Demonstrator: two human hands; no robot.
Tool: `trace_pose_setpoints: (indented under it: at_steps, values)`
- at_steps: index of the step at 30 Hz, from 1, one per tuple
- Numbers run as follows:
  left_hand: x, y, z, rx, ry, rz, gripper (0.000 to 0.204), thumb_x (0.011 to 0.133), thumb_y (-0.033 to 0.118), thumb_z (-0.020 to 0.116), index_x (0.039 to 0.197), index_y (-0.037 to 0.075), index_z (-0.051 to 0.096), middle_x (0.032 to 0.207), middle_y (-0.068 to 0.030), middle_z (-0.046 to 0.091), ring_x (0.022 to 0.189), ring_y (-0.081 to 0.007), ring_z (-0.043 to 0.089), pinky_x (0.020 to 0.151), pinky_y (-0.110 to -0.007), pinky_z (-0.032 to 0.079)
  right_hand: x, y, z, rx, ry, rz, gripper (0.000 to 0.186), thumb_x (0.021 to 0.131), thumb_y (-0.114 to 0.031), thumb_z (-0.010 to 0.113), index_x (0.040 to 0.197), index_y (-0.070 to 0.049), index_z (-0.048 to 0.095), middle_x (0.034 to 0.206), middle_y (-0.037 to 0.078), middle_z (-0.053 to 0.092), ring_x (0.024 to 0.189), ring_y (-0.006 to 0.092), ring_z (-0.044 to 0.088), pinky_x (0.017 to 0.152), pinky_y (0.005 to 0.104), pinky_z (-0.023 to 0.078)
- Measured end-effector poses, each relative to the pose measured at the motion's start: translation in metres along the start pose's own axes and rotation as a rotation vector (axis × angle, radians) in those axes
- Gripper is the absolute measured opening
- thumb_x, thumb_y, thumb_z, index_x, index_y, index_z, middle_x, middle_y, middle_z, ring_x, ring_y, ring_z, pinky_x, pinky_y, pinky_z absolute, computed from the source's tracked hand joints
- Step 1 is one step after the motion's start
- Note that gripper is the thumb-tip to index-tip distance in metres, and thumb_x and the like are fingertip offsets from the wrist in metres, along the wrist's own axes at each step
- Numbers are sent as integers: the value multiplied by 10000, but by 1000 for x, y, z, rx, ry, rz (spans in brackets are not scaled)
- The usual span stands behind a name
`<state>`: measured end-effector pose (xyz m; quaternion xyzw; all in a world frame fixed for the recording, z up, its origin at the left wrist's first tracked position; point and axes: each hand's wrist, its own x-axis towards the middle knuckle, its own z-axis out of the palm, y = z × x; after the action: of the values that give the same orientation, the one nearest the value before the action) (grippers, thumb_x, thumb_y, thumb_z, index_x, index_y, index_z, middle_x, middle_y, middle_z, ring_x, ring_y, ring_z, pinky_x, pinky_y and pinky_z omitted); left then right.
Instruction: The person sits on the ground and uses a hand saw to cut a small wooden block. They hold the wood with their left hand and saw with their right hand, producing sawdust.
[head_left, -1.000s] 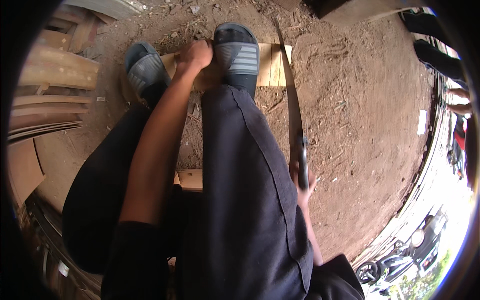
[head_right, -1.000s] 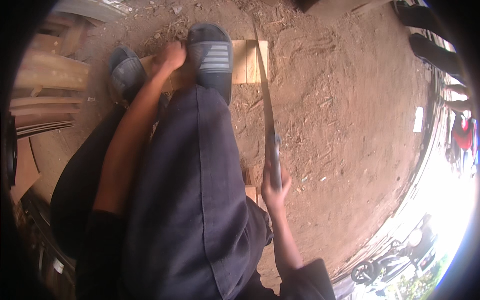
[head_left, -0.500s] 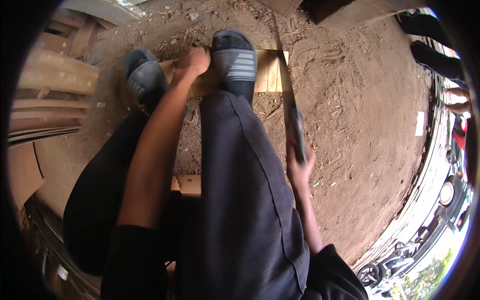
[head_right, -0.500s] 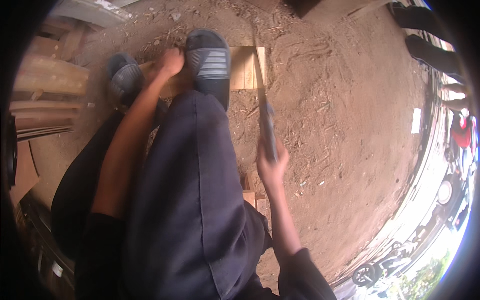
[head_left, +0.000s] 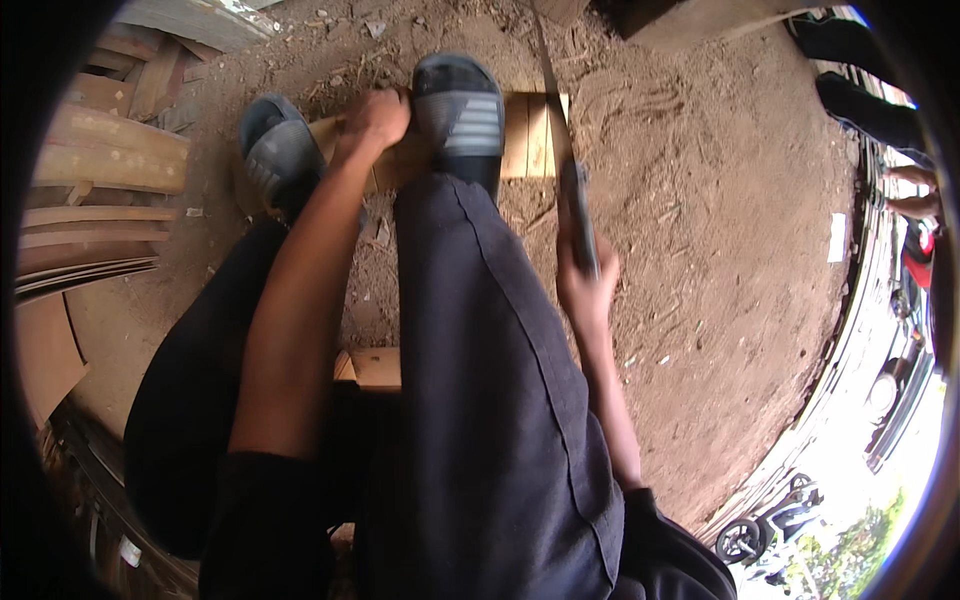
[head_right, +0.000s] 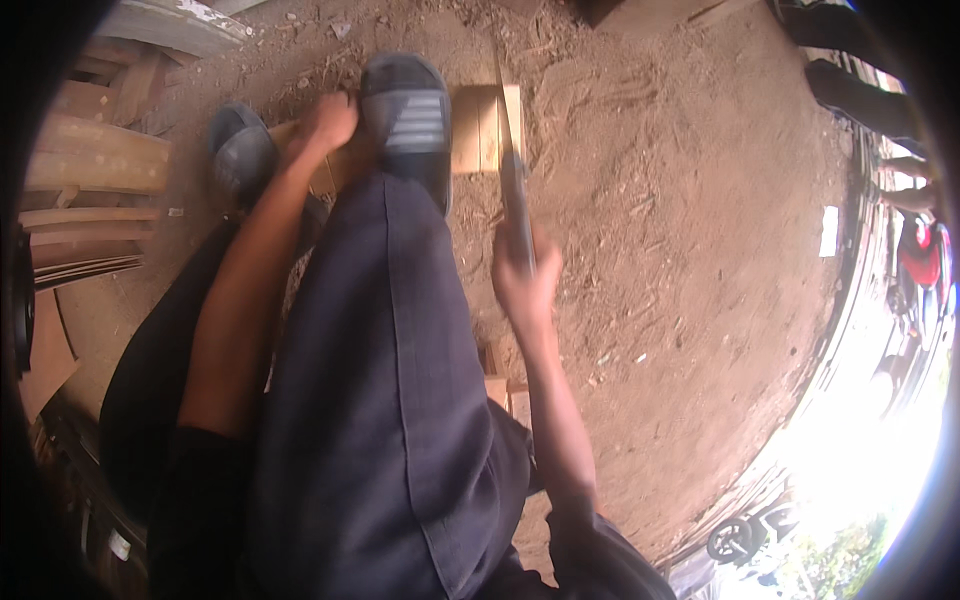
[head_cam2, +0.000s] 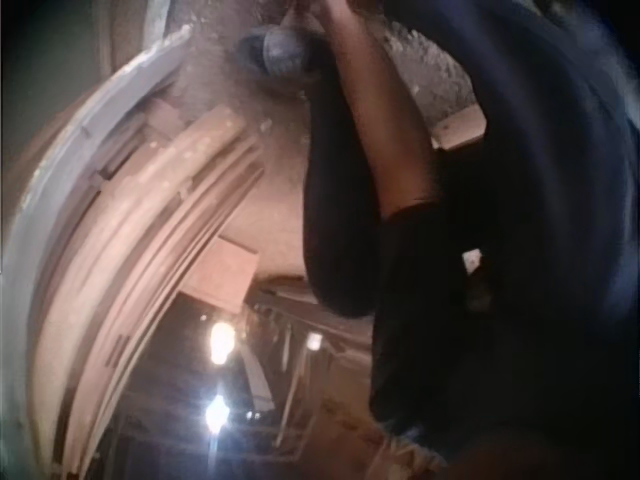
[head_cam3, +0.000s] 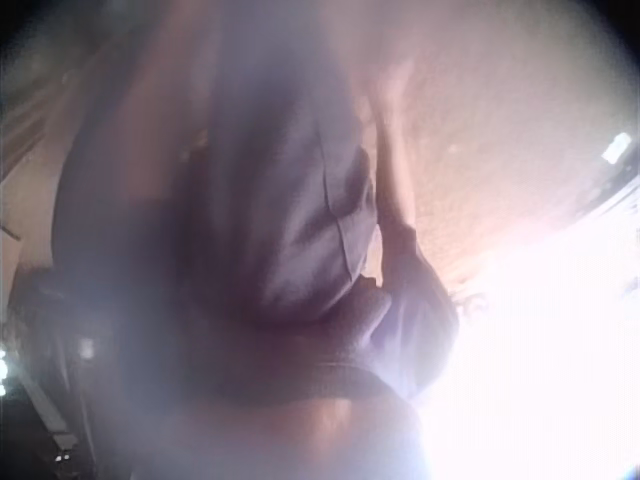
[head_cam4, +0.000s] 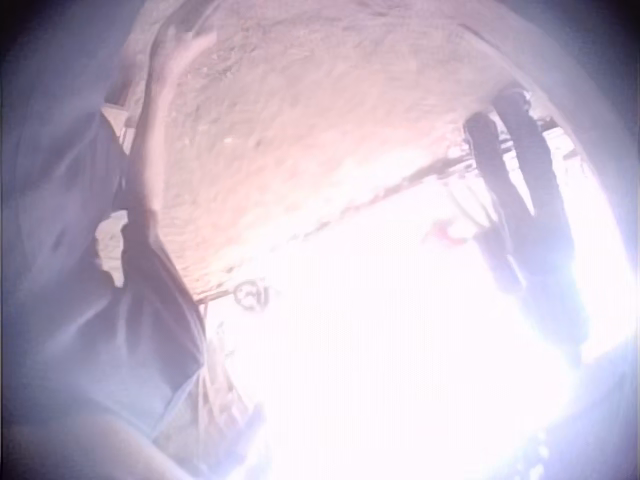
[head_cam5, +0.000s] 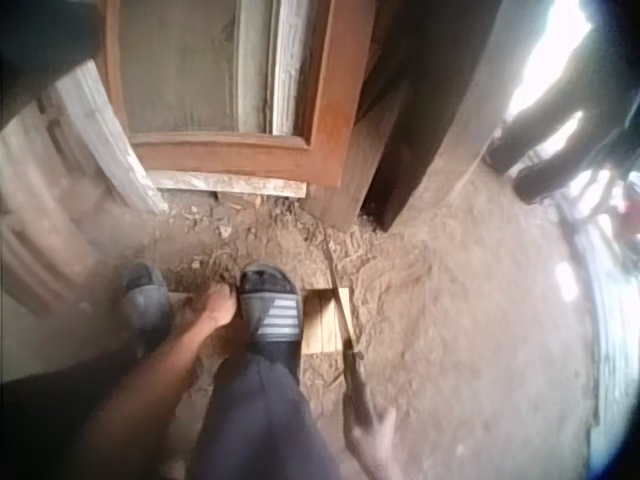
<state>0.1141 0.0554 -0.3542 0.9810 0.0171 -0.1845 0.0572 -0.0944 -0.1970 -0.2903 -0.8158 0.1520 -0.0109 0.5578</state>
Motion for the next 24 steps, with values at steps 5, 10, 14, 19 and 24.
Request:
trace_pose_setpoints:
  at_steps: [5, 10, 14, 19, 24]
  values:
    - [-27, 17, -25, -33, 58, -67, 430, 877, 296, 301, 945, 29, 632, 1026, -187, 594, 963, -348, 563, 858, -419, 432, -125, -4, -58, -8, 61, 75, 144, 828, -49, 524, 908, 51, 590, 583, 37, 526, 524, 75, 488, 436, 239, 351]
    - [-25, 17, -19, -60, 102, -48, 444, 877, 303, 295, 950, 19, 629, 1028, -185, 593, 967, -357, 558, 866, -428, 424, -31, 10, -16, -26, 83, 61, 171, 841, -121, 524, 753, 21, 560, 560, 26, 494, 495, 75, 450, 429, 257, 341]
    - [-18, 12, -14, -53, 29, 7, 446, 879, 311, 297, 940, 23, 631, 1020, -186, 595, 956, -358, 562, 864, -431, 424, 34, -7, 18, 117, 70, 75, 156, 843, -121, 529, 744, -1, 541, 557, 14, 472, 490, 65, 425, 424, 252, 326]
    - [-17, 8, -16, -23, 42, -37, 458, 884, 325, 285, 943, 29, 630, 1017, -184, 597, 954, -354, 565, 864, -431, 424, -91, 22, -39, 4, 62, -58, 97, 825, -45, 526, 790, 38, 560, 560, 18, 498, 484, 70, 468, 401, 242, 327]
    - [-19, 14, -15, -59, 80, -56, 463, 881, 334, 285, 923, 36, 637, 1006, -177, 604, 956, -343, 568, 851, -428, 435, -115, 1, -39, 51, 27, 81, 72, 804, -27, 542, 802, 41, 565, 565, 20, 511, 483, 56, 475, 402, 233, 345]
